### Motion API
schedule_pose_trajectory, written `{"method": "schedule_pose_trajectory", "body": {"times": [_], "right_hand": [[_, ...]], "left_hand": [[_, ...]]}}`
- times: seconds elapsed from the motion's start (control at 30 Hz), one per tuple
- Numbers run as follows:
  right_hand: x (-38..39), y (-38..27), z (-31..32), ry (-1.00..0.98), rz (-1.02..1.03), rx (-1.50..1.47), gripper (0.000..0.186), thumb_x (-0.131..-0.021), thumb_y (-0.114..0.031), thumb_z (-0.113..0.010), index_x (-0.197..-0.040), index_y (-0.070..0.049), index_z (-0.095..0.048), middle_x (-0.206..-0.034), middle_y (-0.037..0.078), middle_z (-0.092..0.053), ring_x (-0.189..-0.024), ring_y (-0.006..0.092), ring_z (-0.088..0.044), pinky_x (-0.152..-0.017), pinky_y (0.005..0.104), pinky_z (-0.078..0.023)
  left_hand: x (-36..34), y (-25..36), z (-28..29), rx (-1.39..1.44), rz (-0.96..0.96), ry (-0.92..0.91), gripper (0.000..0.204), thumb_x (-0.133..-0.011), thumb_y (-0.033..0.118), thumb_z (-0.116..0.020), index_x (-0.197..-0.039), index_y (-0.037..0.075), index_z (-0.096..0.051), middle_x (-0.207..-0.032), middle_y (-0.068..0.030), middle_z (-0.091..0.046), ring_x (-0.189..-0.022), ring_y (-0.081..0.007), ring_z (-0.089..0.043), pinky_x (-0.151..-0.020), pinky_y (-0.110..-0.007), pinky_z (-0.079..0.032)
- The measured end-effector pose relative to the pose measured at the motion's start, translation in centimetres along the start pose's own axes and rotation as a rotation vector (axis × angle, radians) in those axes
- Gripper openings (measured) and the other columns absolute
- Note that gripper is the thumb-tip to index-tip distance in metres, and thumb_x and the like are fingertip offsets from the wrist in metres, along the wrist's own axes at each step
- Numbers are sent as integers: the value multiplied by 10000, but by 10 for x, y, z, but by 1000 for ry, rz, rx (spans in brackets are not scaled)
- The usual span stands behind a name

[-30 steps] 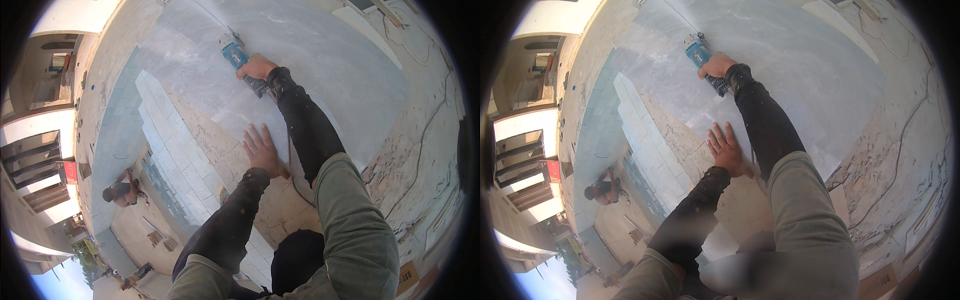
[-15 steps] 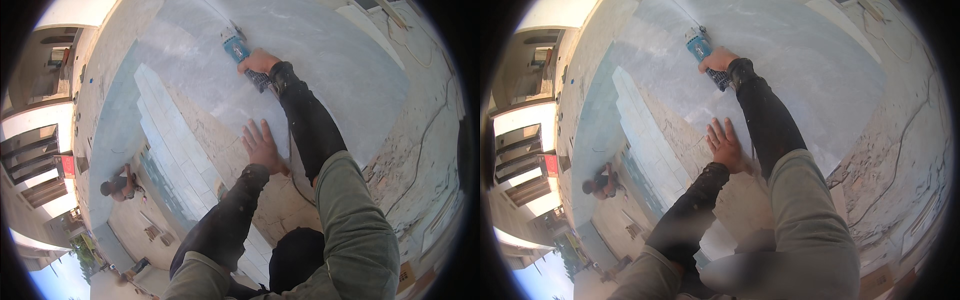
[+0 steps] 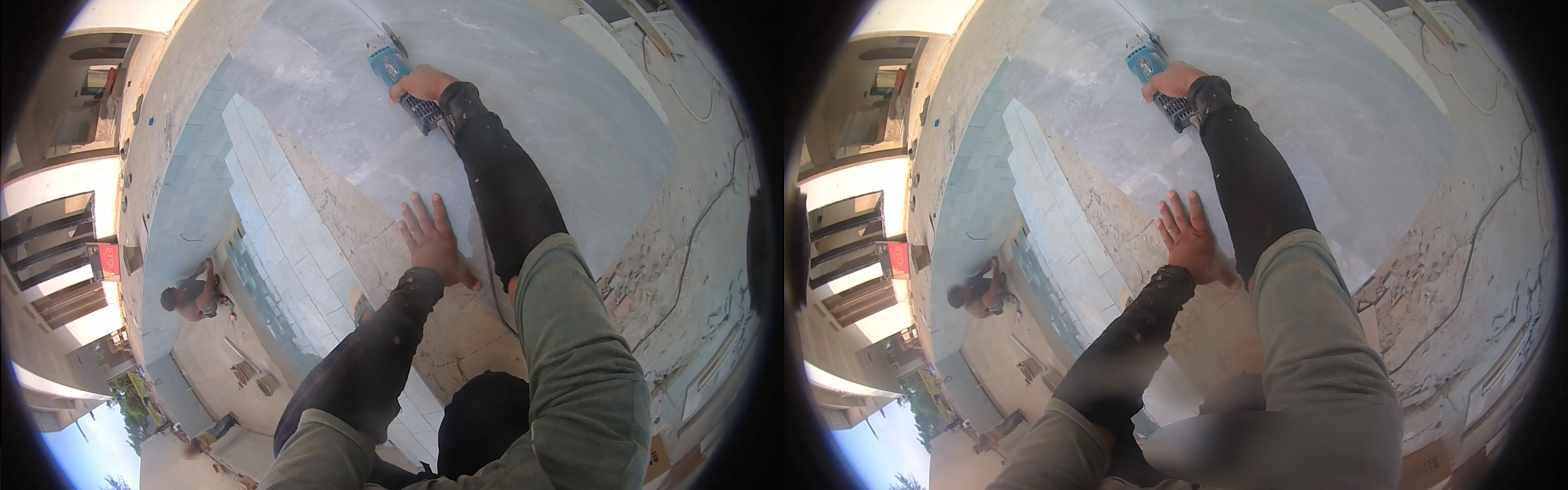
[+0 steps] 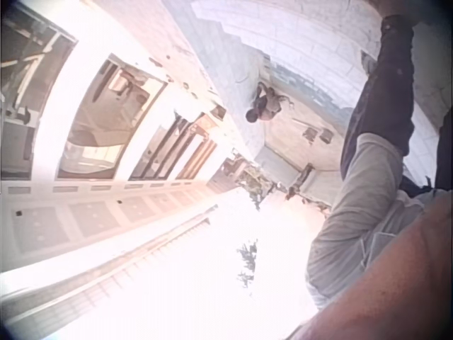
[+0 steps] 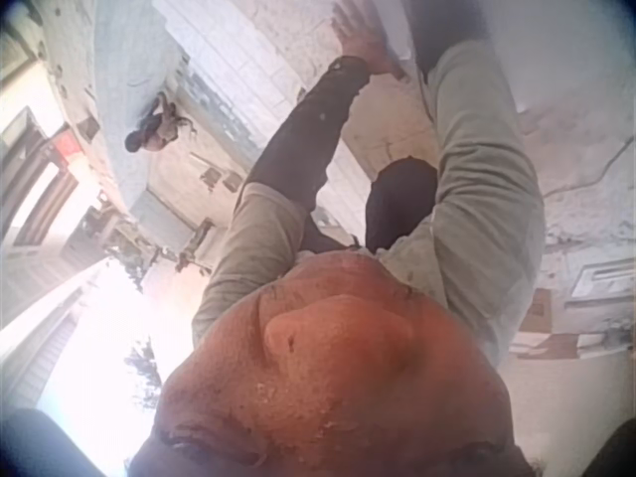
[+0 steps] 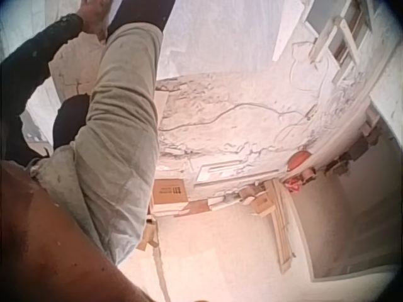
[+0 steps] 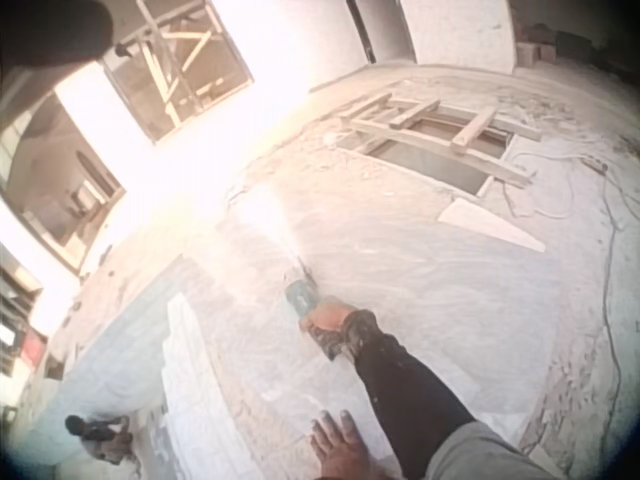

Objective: The person uses an angle grinder to cut a line along the surface of a large tile held by hand on a floor.

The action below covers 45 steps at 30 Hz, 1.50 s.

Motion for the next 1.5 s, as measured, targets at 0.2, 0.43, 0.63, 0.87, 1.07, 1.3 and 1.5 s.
{"method": "schedule_pose_trajectory", "body": {"times": [0.2, 0.43, 0.63, 0.87, 1.07, 1.3, 1.5], "right_hand": [[-1, 3, 5, 38, 3, 27, 606, -645, -319, -870, -1039, 126, -752, -943, 184, -739, -767, 289, -693, -698, 383, -532], [13, 11, 1, 19, -4, 12, 597, -636, -351, -870, -1046, 74, -778, -992, 197, -759, -833, 310, -719, -772, 392, -555], [24, 22, -3, 15, 20, -39, 578, -632, -347, -874, -986, 99, -777, -969, 215, -760, -828, 310, -724, -763, 386, -561], [40, 28, -5, 32, 24, -16, 549, -644, -322, -873, -961, 114, -767, -917, 203, -751, -772, 304, -712, -732, 390, -553], [45, 23, -3, -21, 0, -42, 583, -630, -340, -863, -1003, 99, -771, -937, 212, -760, -794, 310, -731, -738, 393, -565], [35, 20, -3, -16, -27, 0, 607, -619, -345, -866, -1044, 79, -775, -1017, 215, -764, -855, 323, -737, -779, 405, -568], [34, 17, -1, -11, -12, 15, 637, -626, -364, -869, -1077, 76, -776, -1056, 226, -766, -901, 342, -741, -816, 403, -569]], "left_hand": [[-1, 5, 1, 7, 2, -18, 1904, -332, 521, -1074, -1634, -25, 203, -1668, -430, 172, -1533, -660, 198, -1229, -724, 72], [-1, 0, -1, -5, -3, 1, 1898, -335, 505, -1076, -1641, -12, 200, -1673, -429, 170, -1533, -666, 186, -1230, -725, 59], [-1, 0, -2, -23, -1, 21, 1896, -340, 552, -1069, -1649, 2, 188, -1674, -427, 167, -1532, -672, 175, -1231, -728, 44], [1, 6, 7, -75, 21, -15, 1906, -338, 591, -1062, -1635, -40, 183, -1660, -447, 165, -1528, -683, 164, -1229, -737, 15], [0, 5, 1, -70, 27, 20, 1906, -330, 553, -1073, -1623, -46, 194, -1653, -448, 170, -1525, -682, 172, -1230, -729, 21], [1, 7, 3, -33, 19, 32, 1870, -335, 498, -1076, -1630, -35, 164, -1660, -439, 158, -1534, -674, 156, -1232, -726, 23], [1, 6, 4, -51, 23, 27, 1828, -367, 478, -1074, -1645, -38, 126, -1670, -435, 140, -1541, -663, 152, -1240, -716, 25]]}}
Point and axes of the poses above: each hand's wrist, its own x-axis away from the middle knuckle, its own z-axis out of the back of the hand, y = z × x, the point moved 4 cm from there along -x, towards the middle knuckle
